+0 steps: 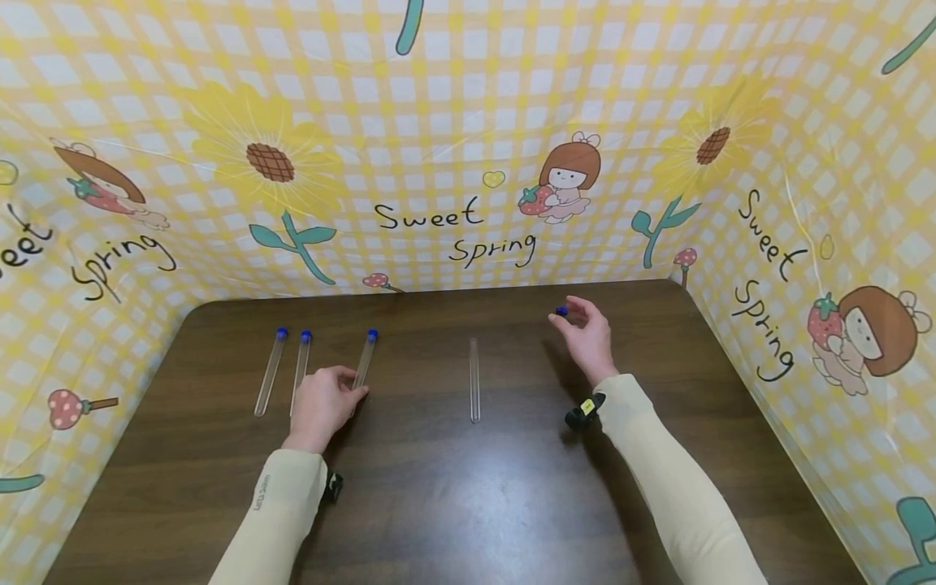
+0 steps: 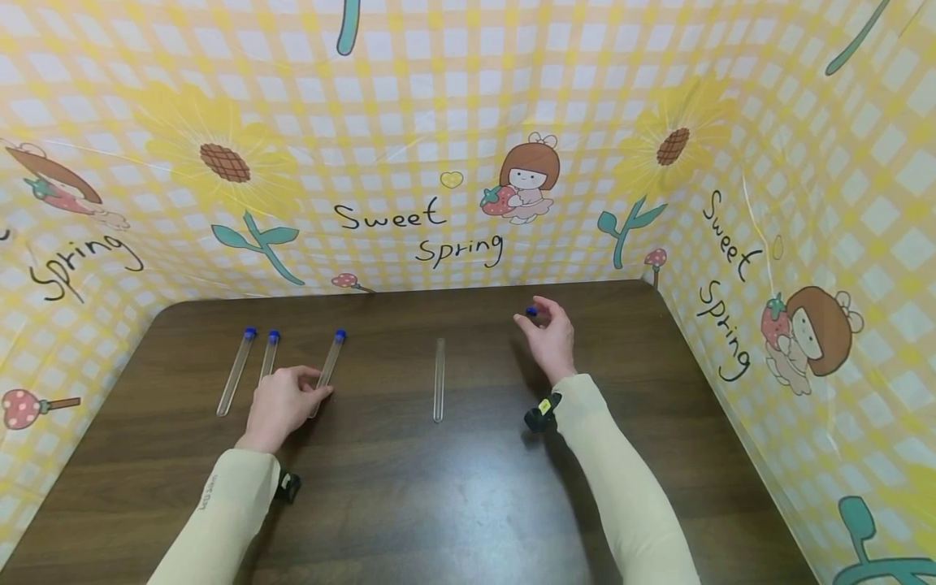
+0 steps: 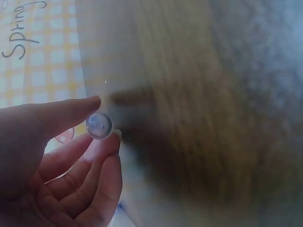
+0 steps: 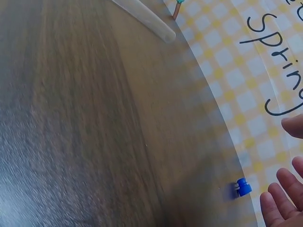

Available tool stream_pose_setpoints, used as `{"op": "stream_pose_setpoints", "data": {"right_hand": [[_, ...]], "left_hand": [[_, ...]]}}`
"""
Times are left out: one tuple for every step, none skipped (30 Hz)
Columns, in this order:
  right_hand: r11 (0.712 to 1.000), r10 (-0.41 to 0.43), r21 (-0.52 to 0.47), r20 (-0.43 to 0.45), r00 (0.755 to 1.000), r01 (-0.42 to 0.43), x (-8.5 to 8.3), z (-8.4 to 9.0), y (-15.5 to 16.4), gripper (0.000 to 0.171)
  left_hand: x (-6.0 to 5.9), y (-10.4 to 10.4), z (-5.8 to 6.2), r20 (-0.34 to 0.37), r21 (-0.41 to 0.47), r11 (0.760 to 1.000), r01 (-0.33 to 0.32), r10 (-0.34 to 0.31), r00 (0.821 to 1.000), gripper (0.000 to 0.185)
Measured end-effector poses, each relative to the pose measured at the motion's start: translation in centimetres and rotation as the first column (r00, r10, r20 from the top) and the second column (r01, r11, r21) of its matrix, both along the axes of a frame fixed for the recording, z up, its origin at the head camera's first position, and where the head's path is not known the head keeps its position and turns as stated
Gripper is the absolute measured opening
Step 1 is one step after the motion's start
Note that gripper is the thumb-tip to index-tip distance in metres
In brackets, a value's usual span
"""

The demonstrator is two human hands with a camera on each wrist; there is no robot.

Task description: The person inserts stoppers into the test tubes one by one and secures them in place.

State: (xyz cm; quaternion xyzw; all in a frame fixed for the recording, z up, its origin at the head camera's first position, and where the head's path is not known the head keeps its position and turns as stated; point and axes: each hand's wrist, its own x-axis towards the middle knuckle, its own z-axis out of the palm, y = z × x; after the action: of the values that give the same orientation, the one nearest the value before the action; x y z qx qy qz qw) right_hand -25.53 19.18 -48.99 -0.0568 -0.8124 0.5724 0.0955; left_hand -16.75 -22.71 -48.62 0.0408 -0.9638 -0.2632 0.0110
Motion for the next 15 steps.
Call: {"op": "stream_pose_setpoints", "data": {"right_hand": [[1.0, 0.001, 0.003, 0.002, 1.0, -0.001, 0.0, 0.0, 0.1, 0.051], [1.0, 0.001, 0.005, 0.007, 1.0, -0.001, -0.1, 0.0, 0.2, 0.051], [1.0, 0.002, 0.008, 0.011, 1.0, -0.002, -0.1, 0.0, 0.2, 0.051], [1.0, 0.001, 0.014, 0.016, 1.0, -0.002, -0.2, 0.0, 0.3, 0.051], [1.0, 0.003, 0.022, 0.021, 1.0, -0.003, -0.2, -0.1, 0.4, 0.051], [0.999, 0.004, 0.031, 0.026, 1.0, -0.005, -0.3, -0.1, 0.4, 0.051], [0.999, 0.006, 0.042, 0.03, 1.0, -0.007, -0.3, -0.1, 0.5, 0.052], [0.998, 0.008, 0.055, 0.034, 0.999, -0.01, -0.4, -0.2, 0.6, 0.053], [0.998, 0.012, 0.068, 0.037, 0.999, -0.014, -0.5, -0.2, 0.7, 0.054], [0.996, 0.014, 0.085, 0.041, 0.999, -0.017, -0.5, -0.3, 0.8, 0.054], [0.994, 0.017, 0.107, 0.043, 0.999, -0.021, -0.6, -0.3, 0.8, 0.055], [0.991, 0.02, 0.13, 0.046, 0.999, -0.025, -0.6, -0.4, 0.9, 0.056], [0.988, 0.023, 0.154, 0.048, 0.999, -0.03, -0.6, -0.5, 1.0, 0.056], [0.983, 0.026, 0.179, 0.05, 0.998, -0.034, -0.7, -0.5, 1.1, 0.057], [0.978, 0.029, 0.205, 0.049, 0.998, -0.039, -0.7, -0.6, 1.1, 0.057]], "left_hand": [[0.0, 0.0, 0.0, -0.004, -0.008, 1.0, 0.003, -0.003, 1.0, 0.036], [-0.1, -0.1, 0.0, -0.007, -0.015, 1.0, 0.006, -0.006, 1.0, 0.036], [-0.1, -0.1, 0.0, -0.009, -0.021, 1.0, 0.009, -0.009, 1.0, 0.036], [-0.2, -0.2, 0.0, -0.007, -0.024, 1.0, 0.01, -0.011, 1.0, 0.036], [-0.3, -0.2, 0.0, -0.004, -0.024, 1.0, 0.013, -0.013, 1.0, 0.036], [-0.3, -0.2, 0.0, -0.001, -0.027, 1.0, 0.014, -0.014, 1.0, 0.036], [-0.4, -0.3, 0.0, 0.001, -0.029, 0.999, 0.015, -0.015, 1.0, 0.036], [-0.5, -0.3, 0.0, 0.003, -0.031, 0.999, 0.017, -0.017, 1.0, 0.036], [-0.5, -0.4, 0.0, 0.007, -0.03, 0.999, 0.018, -0.018, 1.0, 0.037], [-0.6, -0.4, 0.0, 0.012, -0.03, 0.999, 0.018, -0.017, 1.0, 0.037], [-0.7, -0.5, 0.1, 0.018, -0.029, 0.999, 0.019, -0.019, 1.0, 0.037], [-0.8, -0.6, 0.1, 0.026, -0.03, 0.999, 0.017, -0.016, 1.0, 0.038], [-0.8, -0.6, 0.1, 0.037, -0.028, 0.999, 0.016, -0.015, 0.999, 0.038], [-0.9, -0.6, 0.2, 0.047, -0.026, 1.0, 0.013, -0.012, 0.999, 0.039], [-0.9, -0.7, 0.2, 0.059, -0.025, 1.0, 0.01, -0.009, 0.998, 0.039]]}}
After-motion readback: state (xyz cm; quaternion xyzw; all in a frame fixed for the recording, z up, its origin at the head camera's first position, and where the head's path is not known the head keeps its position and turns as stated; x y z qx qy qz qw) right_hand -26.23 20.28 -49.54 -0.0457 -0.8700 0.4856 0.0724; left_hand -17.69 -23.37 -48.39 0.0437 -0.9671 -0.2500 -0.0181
